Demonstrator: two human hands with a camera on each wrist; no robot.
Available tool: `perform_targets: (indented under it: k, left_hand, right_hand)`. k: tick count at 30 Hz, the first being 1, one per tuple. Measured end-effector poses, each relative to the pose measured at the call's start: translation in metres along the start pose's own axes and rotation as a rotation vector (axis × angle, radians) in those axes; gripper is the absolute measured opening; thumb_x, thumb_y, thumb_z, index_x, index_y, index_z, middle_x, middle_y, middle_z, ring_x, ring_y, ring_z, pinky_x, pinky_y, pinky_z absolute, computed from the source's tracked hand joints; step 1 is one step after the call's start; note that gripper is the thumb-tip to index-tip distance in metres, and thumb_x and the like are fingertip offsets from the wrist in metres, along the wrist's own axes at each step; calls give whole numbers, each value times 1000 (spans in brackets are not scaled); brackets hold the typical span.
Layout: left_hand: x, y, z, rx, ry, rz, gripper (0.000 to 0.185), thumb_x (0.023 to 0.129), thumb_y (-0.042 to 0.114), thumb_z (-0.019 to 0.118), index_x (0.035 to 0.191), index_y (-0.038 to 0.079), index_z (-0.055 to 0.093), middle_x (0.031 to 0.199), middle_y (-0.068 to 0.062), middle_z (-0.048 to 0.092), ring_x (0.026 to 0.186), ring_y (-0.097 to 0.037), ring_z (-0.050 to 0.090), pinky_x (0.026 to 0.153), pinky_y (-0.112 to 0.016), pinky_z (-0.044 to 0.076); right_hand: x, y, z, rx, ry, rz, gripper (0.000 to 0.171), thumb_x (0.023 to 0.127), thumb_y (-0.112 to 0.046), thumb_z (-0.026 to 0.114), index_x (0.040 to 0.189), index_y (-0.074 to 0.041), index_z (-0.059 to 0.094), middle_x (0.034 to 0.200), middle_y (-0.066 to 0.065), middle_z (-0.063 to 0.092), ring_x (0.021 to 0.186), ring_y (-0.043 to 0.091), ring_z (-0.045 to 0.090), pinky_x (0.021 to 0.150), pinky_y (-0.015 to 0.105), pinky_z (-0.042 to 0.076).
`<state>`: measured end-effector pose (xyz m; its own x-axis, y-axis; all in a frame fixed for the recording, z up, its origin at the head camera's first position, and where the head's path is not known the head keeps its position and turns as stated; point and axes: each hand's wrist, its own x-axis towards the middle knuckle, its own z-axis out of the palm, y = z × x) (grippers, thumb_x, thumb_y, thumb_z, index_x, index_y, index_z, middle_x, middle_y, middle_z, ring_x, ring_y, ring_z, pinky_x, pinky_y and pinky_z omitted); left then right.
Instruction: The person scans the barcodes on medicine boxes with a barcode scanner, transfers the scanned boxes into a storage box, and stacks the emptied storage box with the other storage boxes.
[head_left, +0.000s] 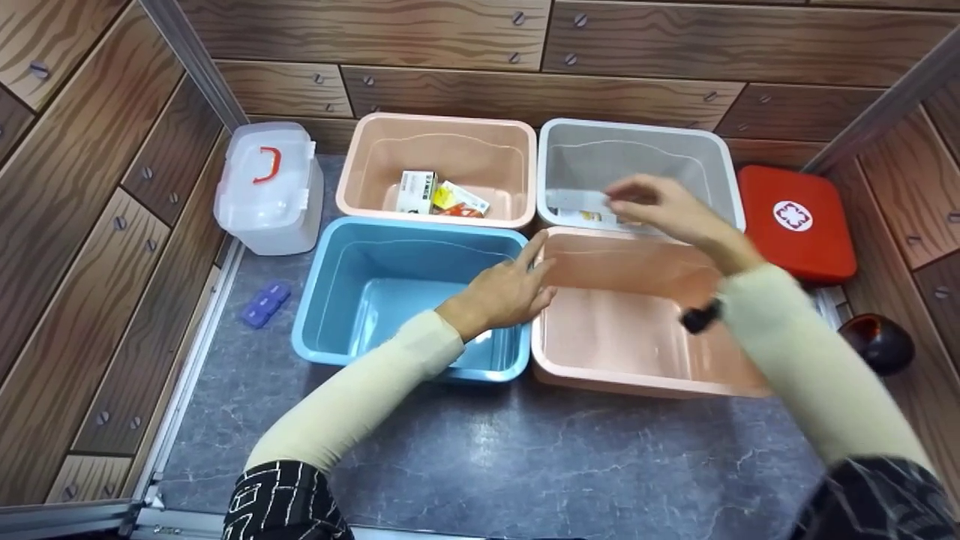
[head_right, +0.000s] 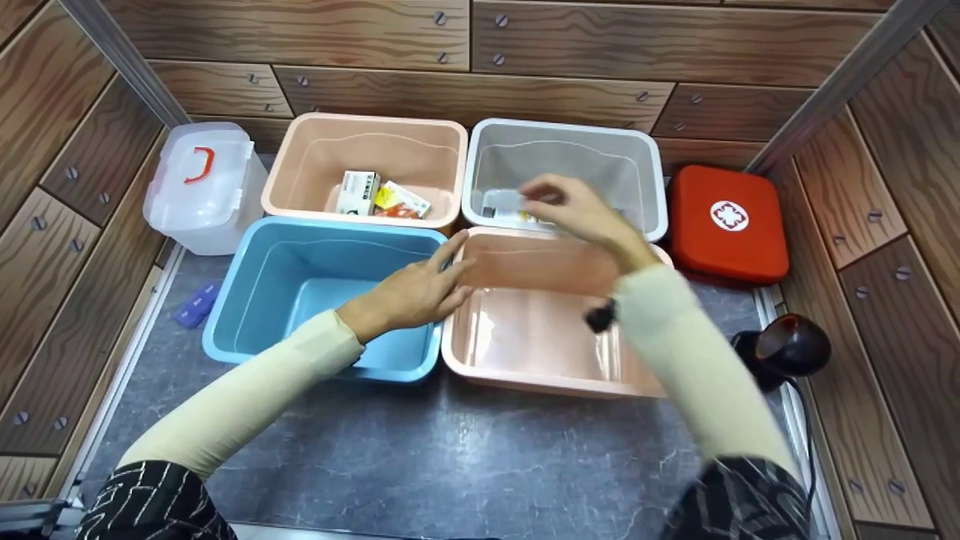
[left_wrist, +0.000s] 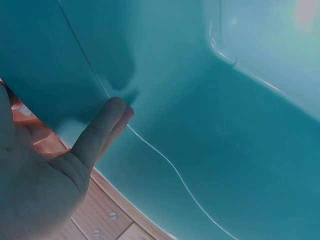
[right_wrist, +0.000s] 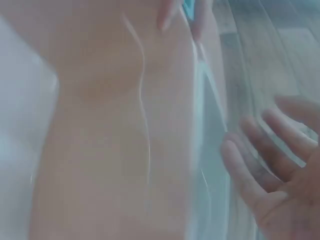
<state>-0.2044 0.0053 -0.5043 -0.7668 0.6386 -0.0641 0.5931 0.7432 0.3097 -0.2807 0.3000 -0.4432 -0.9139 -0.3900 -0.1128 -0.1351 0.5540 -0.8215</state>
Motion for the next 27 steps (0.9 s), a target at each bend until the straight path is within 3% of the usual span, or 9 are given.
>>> perform_targets:
  k: [6, 12, 19, 22, 27]
  left_hand:
    - [-1, -2, -1, -18, 10, 5, 60, 116, 40, 45, 167, 8, 40, 183, -16, 10, 114, -44, 72, 93, -52, 64]
    - [-1, -3, 0, -34, 7, -14, 60, 116, 41, 43, 166, 8, 42, 184, -13, 10, 114, -43, 72, 93, -53, 64]
    - [-1, -3, 0, -40, 11, -7, 61, 116, 41, 43, 167, 8, 41, 184, -14, 9, 115, -44, 72, 96, -53, 63]
    - [-1, -4, 0, -47, -2, -3, 62, 116, 43, 41, 167, 8, 40, 185, -12, 8, 119, -44, 71, 98, -53, 62]
    - [-2, -3, 0, -53, -26, -23, 60, 116, 46, 41, 168, 16, 41, 185, -7, 6, 123, -41, 69, 97, -54, 63]
  right_hand:
    - [-70, 24, -34, -101, 43, 18, 38, 108, -23, 71, 142, -8, 69, 129, 1, 77, 109, 0, 70, 91, 12, 53]
    - [-125, 50, -48, -18, 147, 23, 38, 108, -14, 70, 142, 2, 66, 122, -10, 80, 111, -1, 74, 92, 10, 55]
    - [-175, 82, -47, 59, 307, 1, 38, 106, -3, 68, 142, 9, 63, 129, -9, 78, 113, 2, 74, 93, 13, 57]
    - [-195, 98, -42, 37, 366, 55, 41, 106, -7, 69, 145, 5, 62, 133, -15, 75, 118, -4, 69, 96, 9, 51]
    - [-227, 123, -29, 50, 316, 154, 53, 109, -15, 67, 160, -7, 53, 140, -25, 66, 120, -11, 63, 96, 7, 48]
